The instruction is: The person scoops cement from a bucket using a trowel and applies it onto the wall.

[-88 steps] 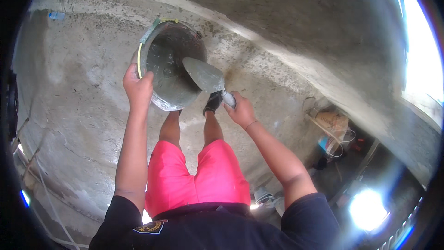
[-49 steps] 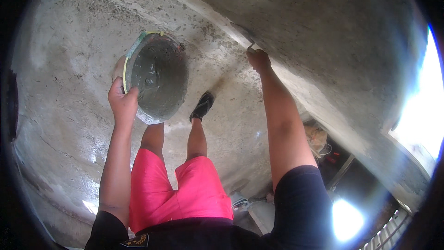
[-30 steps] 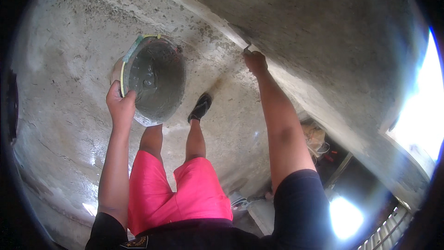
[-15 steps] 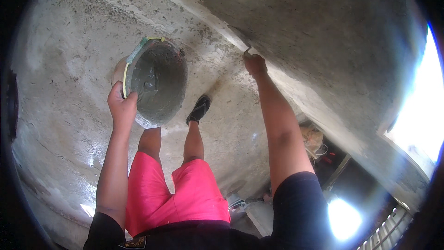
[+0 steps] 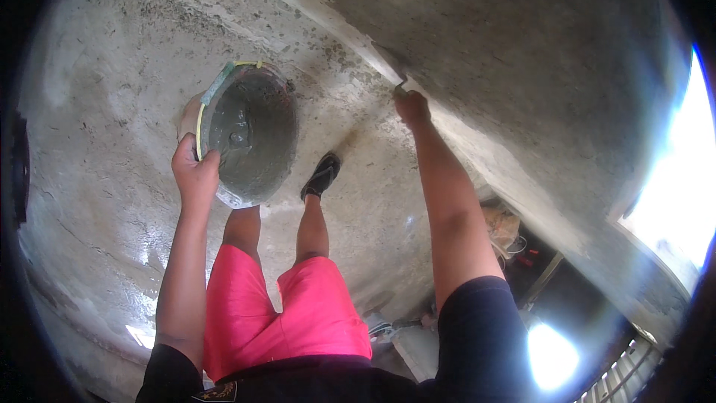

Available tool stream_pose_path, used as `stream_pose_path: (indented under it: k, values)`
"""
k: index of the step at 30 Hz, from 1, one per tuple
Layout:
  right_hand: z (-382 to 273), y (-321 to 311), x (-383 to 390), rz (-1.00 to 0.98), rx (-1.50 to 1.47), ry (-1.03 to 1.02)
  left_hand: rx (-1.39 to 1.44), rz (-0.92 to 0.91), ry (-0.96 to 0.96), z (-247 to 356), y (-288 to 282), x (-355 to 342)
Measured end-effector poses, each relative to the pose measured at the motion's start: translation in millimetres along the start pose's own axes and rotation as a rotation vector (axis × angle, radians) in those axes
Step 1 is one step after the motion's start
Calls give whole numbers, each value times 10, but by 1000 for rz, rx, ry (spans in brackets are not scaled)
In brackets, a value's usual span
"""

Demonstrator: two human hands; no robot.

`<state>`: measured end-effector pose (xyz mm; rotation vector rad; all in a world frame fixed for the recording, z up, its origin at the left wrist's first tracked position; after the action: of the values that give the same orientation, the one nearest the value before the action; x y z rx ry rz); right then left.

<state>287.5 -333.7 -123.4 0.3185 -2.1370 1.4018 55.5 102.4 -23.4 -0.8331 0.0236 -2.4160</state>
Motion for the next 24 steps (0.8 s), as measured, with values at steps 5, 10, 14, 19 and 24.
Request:
stream_pose_path:
  k: [5, 10, 14, 19, 24]
  values:
    - [462, 209, 78, 169, 221, -138, -30, 17, -30, -18, -75, -8]
    - [487, 277, 205, 90, 281, -148, -58, -14, -42, 26, 5, -15]
    - [-17, 72, -19, 28, 310, -166, 18, -7, 10, 27, 47, -30]
    - [-53, -16, -33, -80, 279, -4, -30, 13, 28, -21, -40, -12]
    - [571, 144, 175, 135, 250, -324, 1, 4, 0, -50, 99, -26]
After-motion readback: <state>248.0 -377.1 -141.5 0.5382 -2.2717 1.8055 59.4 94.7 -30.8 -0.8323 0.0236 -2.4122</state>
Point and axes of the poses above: each hand's wrist, its own x-axis away from the middle knuckle, its own y-axis out of the palm, z = x × y, the point moved 4 cm from there along -x, towards the middle knuckle, and after that the axes turned 10 degrees about -y, right-handed, at the moved point
